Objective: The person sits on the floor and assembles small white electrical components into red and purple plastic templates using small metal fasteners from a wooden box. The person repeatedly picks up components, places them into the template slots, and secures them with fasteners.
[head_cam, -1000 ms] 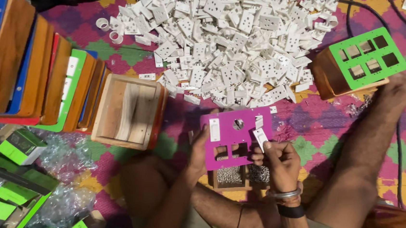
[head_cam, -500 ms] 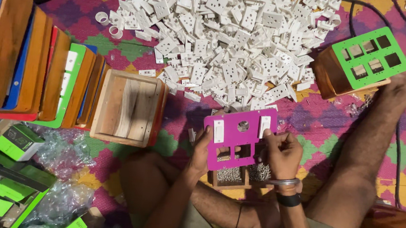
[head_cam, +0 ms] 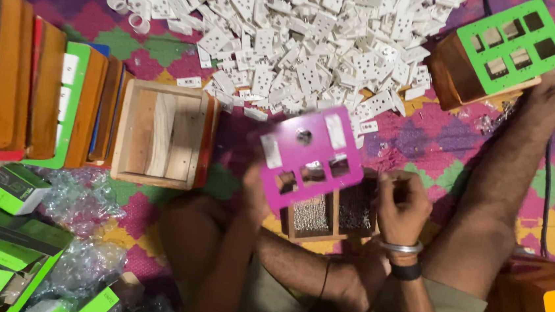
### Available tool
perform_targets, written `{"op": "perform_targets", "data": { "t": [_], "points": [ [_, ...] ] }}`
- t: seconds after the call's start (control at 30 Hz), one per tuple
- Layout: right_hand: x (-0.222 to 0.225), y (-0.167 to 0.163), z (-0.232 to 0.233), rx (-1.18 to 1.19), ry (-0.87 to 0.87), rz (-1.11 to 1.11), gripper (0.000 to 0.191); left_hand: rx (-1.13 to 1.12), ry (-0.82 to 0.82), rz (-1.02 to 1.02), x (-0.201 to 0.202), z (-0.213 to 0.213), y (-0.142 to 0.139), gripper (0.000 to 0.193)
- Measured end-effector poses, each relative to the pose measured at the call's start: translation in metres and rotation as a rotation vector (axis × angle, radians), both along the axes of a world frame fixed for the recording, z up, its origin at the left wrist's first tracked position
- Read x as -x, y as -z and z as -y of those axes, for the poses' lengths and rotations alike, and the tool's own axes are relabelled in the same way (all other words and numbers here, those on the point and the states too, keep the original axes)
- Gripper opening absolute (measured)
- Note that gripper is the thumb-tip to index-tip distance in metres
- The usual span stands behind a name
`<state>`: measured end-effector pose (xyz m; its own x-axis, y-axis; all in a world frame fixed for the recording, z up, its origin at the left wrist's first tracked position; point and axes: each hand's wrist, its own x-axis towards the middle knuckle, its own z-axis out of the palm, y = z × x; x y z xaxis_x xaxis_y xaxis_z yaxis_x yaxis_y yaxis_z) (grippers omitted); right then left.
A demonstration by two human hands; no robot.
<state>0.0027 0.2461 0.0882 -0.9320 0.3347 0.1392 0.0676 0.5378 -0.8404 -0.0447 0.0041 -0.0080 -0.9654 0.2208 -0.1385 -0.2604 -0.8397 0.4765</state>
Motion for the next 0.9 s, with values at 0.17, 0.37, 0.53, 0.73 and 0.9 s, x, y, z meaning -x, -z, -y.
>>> {"op": "perform_targets", "data": {
  "t": [0.17,0.37,0.53,0.73,0.9],
  "points": [
    [-0.030,0.033,0.002,-0.658,-0.375,0.422,0.028,-0.001,-0.096,0.133,0.005,0.013,0.013,0.058],
    [-0.039,0.050,0.005,-0.538,-0.359,0.435,0.031,-0.003,-0.019,0.058,-0.002,0.003,0.000,0.057],
    [-0.051,0.049,-0.004,-0.495,-0.213,0.322,0.019,0.002,0.012,-0.010,-0.006,0.004,-0.023,0.062],
    [-0.046,0.029,-0.002,0.398,-0.066,0.114,0.019,0.032,0.027,-0.001,-0.003,0.003,-0.039,0.066],
    [-0.011,0.009,0.002,0.632,-0.112,0.098,0.020,0.085,0.074,0.002,-0.006,-0.002,-0.046,0.073]
  ]
}}
